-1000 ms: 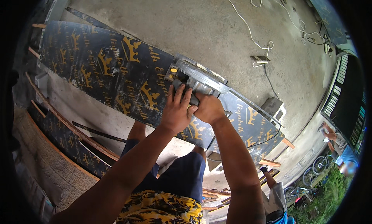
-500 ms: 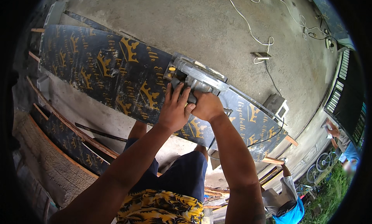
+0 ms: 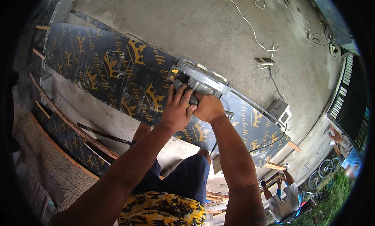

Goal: The person uses a circular saw to cut a long sheet of plywood resting on cinder blocks. They guide the saw along the sheet, making a straight cut while managing the power cord.

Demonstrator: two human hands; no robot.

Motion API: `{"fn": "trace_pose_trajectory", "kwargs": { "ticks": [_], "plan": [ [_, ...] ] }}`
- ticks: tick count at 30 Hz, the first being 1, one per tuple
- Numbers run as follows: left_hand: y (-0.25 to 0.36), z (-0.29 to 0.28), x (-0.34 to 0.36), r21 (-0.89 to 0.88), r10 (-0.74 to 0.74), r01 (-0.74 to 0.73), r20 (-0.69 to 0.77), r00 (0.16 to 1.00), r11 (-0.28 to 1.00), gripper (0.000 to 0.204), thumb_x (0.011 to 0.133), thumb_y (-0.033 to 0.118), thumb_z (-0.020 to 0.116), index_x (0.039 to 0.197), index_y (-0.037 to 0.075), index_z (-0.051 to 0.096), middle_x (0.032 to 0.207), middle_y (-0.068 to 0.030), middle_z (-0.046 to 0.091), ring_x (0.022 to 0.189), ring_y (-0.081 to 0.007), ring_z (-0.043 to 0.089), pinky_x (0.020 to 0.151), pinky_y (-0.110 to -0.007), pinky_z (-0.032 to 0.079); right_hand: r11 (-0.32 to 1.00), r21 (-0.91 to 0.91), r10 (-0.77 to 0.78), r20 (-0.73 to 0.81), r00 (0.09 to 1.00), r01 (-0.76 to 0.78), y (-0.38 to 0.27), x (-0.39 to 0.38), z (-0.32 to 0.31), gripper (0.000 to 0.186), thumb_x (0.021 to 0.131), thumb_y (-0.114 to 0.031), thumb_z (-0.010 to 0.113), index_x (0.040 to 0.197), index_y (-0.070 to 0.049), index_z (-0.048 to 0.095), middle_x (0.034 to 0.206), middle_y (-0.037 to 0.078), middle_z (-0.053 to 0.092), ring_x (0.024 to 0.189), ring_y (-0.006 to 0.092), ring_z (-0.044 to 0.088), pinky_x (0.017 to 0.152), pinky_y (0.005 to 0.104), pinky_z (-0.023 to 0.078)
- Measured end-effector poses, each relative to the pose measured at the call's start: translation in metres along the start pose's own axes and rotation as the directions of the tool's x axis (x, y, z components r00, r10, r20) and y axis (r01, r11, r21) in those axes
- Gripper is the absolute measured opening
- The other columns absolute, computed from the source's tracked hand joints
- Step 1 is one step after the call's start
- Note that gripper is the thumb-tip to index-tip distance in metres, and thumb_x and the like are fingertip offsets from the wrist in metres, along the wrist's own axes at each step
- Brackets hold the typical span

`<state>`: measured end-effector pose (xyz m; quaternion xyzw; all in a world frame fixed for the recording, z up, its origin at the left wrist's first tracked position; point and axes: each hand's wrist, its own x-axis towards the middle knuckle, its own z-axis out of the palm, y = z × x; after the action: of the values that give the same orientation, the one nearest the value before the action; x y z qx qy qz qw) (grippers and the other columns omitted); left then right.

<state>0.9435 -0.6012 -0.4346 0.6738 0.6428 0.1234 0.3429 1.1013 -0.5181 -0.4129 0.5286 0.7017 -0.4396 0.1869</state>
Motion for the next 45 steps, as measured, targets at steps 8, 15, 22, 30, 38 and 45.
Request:
{"fn": "trace_pose_trajectory", "kwargs": {
  "ticks": [8,15,22,30,38,45],
  "plan": [
    [-0.006,-0.006,0.001,0.003,-0.023,0.023,0.001,1.000,1.000,0.058,0.108,0.041,0.056,0.152,0.005,0.048,0.159,-0.0299,0.042,0.147,-0.0655,0.030,0.125,-0.069,0.026,0.999,0.023,-0.028,-0.042,0.999,0.029,-0.006,0.005,0.002,0.045,0.083,-0.036,0.065,0.116,-0.007,0.074,0.104,0.025,0.077,0.099,0.0452,0.075,0.091,0.0522,0.060],
    [-0.013,-0.014,0.003,-0.003,-0.008,0.008,-0.005,1.000,1.000,0.059,0.107,0.042,0.057,0.152,0.005,0.048,0.159,-0.0301,0.041,0.147,-0.0666,0.030,0.123,-0.070,0.029,1.000,0.026,-0.004,-0.021,1.000,0.004,-0.015,0.009,0.000,0.044,0.083,-0.035,0.066,0.116,-0.007,0.074,0.105,0.026,0.077,0.100,0.0452,0.074,0.092,0.0528,0.060],
    [-0.020,-0.021,0.002,-0.008,-0.019,0.019,-0.013,1.000,1.000,0.059,0.107,0.042,0.057,0.152,0.005,0.048,0.159,-0.0302,0.041,0.146,-0.0670,0.030,0.123,-0.069,0.030,1.000,0.024,-0.002,-0.012,1.000,0.002,-0.025,0.015,0.000,0.046,0.082,-0.035,0.067,0.118,-0.007,0.074,0.105,0.026,0.077,0.101,0.0455,0.074,0.092,0.0528,0.060],
    [-0.034,-0.031,0.006,-0.034,-0.022,0.021,-0.019,1.000,0.999,0.060,0.106,0.042,0.060,0.152,0.005,0.049,0.159,-0.0281,0.043,0.147,-0.0666,0.029,0.125,-0.068,0.026,1.000,0.023,-0.007,-0.013,1.000,0.007,-0.038,0.025,0.001,0.047,0.082,-0.035,0.066,0.119,-0.007,0.073,0.103,0.026,0.077,0.100,0.0457,0.074,0.091,0.0522,0.060],
    [-0.044,-0.037,0.004,-0.015,0.011,-0.012,-0.048,0.999,1.000,0.060,0.106,0.041,0.060,0.151,0.004,0.050,0.159,-0.0290,0.043,0.147,-0.0662,0.029,0.125,-0.068,0.025,0.998,0.064,-0.018,-0.047,0.999,0.021,-0.045,0.031,0.005,0.051,0.081,-0.034,0.067,0.121,-0.003,0.072,0.103,0.029,0.075,0.100,0.0486,0.072,0.090,0.0525,0.060],
    [-0.044,-0.044,0.007,-0.001,0.000,0.000,-0.040,0.999,1.000,0.057,0.108,0.039,0.057,0.151,0.003,0.048,0.157,-0.0310,0.043,0.146,-0.0662,0.031,0.124,-0.069,0.028,0.998,0.024,-0.057,-0.078,0.995,0.059,-0.043,0.037,0.010,0.047,0.083,-0.039,0.064,0.116,-0.007,0.074,0.100,0.027,0.077,0.097,0.0469,0.075,0.091,0.0530,0.061]
  ]
}}
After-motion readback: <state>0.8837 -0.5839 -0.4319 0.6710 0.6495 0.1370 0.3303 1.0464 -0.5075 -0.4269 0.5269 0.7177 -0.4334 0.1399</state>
